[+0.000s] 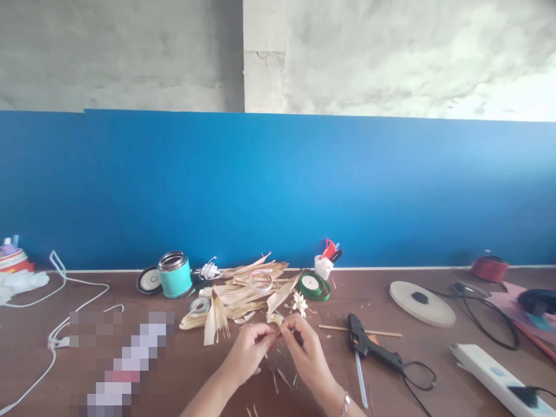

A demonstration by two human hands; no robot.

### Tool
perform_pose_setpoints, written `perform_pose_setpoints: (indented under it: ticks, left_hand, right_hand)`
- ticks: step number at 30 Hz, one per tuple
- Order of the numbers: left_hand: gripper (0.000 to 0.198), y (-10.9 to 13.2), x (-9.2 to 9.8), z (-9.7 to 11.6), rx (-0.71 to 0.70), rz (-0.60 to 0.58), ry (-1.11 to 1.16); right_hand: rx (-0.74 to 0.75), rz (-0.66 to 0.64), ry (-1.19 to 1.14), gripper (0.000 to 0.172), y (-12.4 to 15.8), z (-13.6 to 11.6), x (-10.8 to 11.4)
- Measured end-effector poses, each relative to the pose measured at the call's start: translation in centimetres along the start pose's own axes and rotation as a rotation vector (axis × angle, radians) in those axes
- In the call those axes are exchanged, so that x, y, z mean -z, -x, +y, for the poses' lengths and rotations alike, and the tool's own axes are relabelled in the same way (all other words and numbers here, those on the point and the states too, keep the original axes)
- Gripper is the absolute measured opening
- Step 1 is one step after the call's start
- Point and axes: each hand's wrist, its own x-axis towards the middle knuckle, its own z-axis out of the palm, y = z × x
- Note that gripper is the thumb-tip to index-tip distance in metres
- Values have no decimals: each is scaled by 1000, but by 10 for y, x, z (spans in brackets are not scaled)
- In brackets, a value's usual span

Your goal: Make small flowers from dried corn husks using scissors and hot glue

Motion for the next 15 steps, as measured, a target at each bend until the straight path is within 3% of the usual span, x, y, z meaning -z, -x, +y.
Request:
perform_pose_setpoints:
  ticks: [9,15]
  left_hand:
    - [29,0,-1,-3,-25,-6,-47]
    - [11,3,-4,-2,-159,63,-121]
  right_hand:
    - [41,-1,97,20,1,2,-1]
    - [69,-28,81,18,1,3,0]
